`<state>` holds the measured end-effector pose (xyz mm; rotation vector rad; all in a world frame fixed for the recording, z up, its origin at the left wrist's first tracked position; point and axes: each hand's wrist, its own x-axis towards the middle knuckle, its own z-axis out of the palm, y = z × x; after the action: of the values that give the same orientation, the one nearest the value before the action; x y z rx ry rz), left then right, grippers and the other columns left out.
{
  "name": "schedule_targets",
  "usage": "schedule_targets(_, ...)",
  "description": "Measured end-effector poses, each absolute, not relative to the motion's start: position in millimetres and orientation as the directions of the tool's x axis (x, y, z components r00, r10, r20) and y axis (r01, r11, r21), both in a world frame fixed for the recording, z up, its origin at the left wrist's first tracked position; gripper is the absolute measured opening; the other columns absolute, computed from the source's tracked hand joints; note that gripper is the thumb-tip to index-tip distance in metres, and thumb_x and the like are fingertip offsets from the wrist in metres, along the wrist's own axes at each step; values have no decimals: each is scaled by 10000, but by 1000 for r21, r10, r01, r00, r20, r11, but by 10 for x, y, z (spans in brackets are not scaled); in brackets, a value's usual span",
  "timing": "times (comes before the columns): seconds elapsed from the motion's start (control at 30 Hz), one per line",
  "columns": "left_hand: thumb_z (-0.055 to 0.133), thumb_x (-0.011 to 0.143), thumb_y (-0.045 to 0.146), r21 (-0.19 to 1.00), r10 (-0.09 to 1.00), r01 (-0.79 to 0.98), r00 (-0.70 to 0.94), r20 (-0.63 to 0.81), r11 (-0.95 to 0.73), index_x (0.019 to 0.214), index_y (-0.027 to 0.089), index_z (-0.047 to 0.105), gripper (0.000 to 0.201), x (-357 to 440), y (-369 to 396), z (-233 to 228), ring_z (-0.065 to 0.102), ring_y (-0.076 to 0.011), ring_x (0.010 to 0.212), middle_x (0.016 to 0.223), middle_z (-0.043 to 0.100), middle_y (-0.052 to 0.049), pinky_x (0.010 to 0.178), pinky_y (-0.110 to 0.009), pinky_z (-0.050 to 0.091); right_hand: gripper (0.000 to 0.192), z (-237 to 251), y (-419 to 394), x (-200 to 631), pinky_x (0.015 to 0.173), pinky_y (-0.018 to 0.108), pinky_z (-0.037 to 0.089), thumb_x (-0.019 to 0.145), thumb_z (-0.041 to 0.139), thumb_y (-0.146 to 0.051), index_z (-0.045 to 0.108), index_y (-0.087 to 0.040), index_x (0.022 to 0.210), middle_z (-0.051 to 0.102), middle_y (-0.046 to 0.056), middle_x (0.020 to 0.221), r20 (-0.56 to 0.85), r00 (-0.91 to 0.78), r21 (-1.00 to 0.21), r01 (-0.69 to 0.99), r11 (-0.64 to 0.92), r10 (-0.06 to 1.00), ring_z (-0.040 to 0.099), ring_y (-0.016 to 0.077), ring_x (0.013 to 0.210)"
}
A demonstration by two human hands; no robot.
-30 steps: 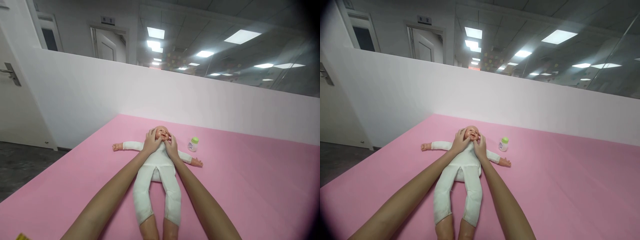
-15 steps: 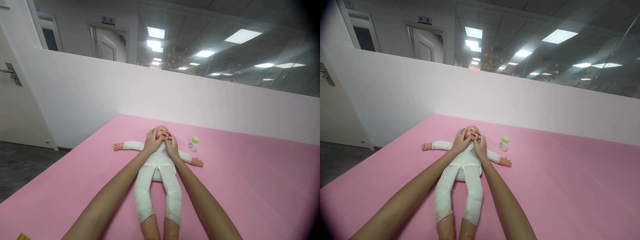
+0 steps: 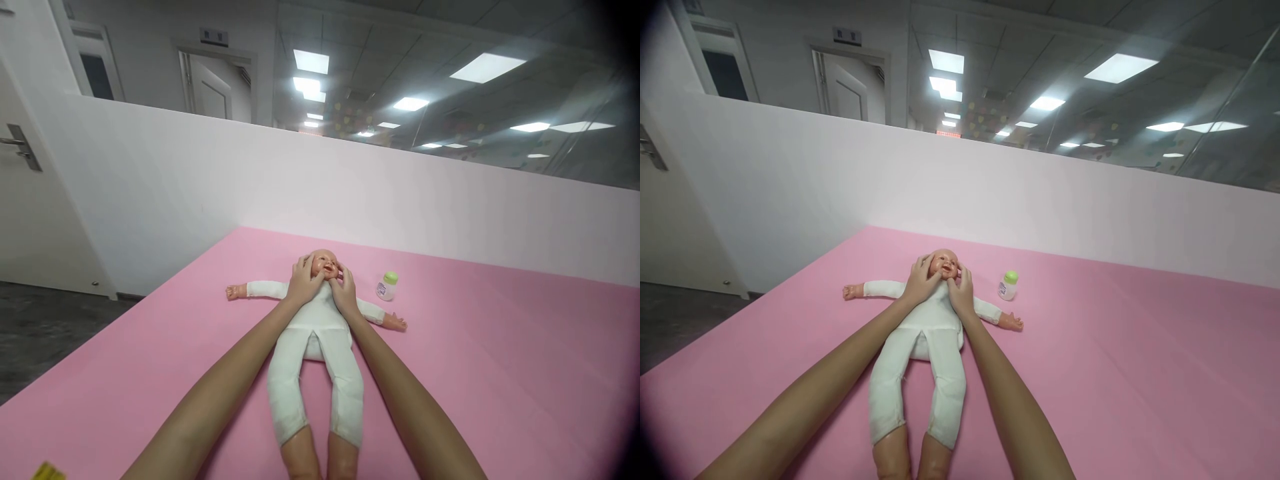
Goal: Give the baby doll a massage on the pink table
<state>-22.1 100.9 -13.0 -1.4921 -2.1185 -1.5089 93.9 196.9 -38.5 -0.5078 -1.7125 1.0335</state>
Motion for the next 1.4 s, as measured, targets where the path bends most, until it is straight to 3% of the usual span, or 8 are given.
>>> schedule_targets(1.4, 574, 946, 364, 639, 626, 769, -502, 597, 7, 1491, 201, 492, 574, -218, 1006, -128, 449, -321, 1354, 1464, 502, -116, 1172, -472, 384, 534, -396, 1990, 931, 1067, 435, 488, 834, 605, -357, 571, -218, 1349, 592, 130, 1393, 548, -387, -830, -140, 541, 741, 593, 266, 1226)
